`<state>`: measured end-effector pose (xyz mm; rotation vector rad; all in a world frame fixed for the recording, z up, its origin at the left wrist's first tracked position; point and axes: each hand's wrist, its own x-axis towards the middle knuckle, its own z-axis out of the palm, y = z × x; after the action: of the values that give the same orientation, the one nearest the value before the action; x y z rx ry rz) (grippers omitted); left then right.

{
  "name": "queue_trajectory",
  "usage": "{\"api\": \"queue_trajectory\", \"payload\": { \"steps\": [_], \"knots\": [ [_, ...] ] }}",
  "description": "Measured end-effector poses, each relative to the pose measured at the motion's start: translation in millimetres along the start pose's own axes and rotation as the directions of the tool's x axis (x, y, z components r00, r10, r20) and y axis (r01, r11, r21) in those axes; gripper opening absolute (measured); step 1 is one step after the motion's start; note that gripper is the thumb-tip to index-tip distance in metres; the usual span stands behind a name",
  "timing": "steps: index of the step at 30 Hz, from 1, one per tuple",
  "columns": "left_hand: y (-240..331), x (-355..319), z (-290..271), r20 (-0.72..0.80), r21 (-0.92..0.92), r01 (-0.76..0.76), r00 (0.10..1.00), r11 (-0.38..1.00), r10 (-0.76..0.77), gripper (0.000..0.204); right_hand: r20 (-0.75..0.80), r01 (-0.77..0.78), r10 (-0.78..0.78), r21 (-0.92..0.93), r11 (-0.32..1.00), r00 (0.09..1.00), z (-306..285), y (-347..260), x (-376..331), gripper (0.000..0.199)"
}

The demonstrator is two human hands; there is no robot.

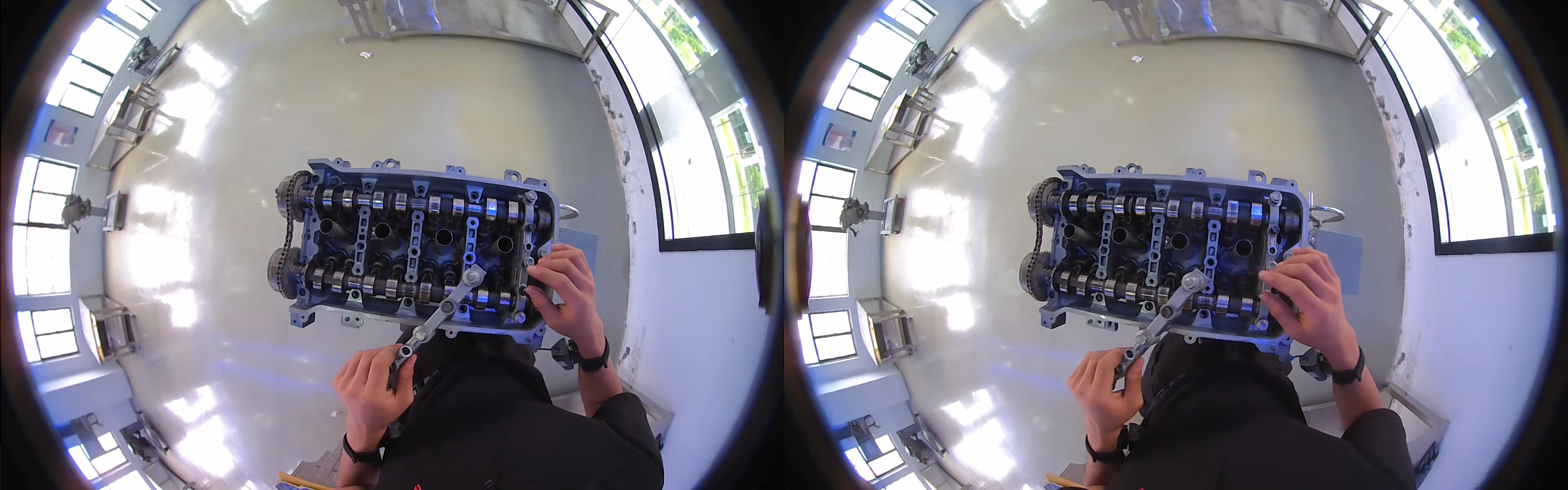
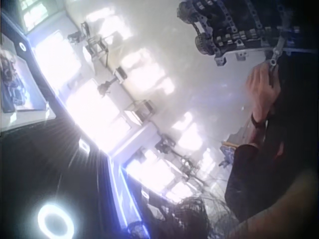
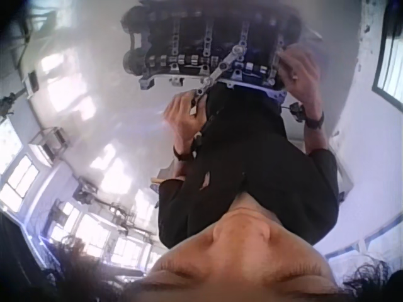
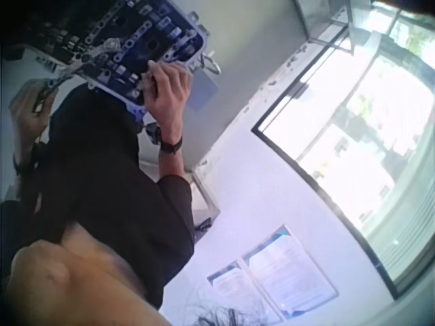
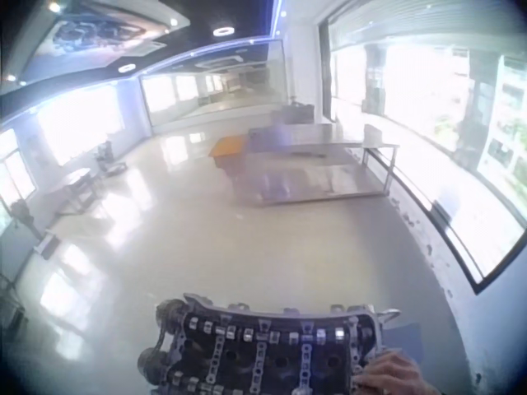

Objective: The person is assembling components of an internal combustion engine, specifically handling the camshaft and timing chain.

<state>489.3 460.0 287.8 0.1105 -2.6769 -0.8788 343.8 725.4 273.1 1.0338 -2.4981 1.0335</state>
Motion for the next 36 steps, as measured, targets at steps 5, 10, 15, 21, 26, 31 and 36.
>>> {"api": "queue_trajectory", "payload": {
  "steps": [5,10,15,21,26,31,36],
  "knots": [
    [7,5,8,-0.033,0.071,-0.059,0.998,0.996,0.061,0.018,0.024,-0.036,0.032,0.185,0.982,0.999,4,-14,7,0.039],
    [20,12,10,-0.027,-0.048,-0.051,0.998,0.998,0.050,0.027,0.042,0.087,-0.100,0.229,0.969,0.994,16,-29,19,0.046],
    [18,5,14,-0.111,-0.113,-0.039,0.994,0.993,0.027,0.048,0.184,0.133,-0.161,0.158,0.978,0.970,29,-44,31,0.047],
    [20,12,9,-0.064,-0.324,0.010,0.997,0.946,-0.032,0.048,0.116,0.121,-0.133,0.106,0.987,0.984,33,-43,30,0.043],
    [10,18,0,0.032,-0.394,0.050,0.999,0.918,-0.040,0.044,0.147,0.154,-0.152,-0.001,0.988,0.977,23,-47,34,0.032],
    [-22,46,-11,0.320,-0.550,0.100,0.942,0.829,0.098,0.032,0.330,0.169,-0.174,0.045,0.985,0.928,12,-62,39,0.019],
    [-31,79,-13,0.517,-0.587,0.043,0.788,0.808,0.334,0.040,0.506,0.106,-0.137,0.090,0.990,0.852,18,-69,22,0.022]
  ]
}}
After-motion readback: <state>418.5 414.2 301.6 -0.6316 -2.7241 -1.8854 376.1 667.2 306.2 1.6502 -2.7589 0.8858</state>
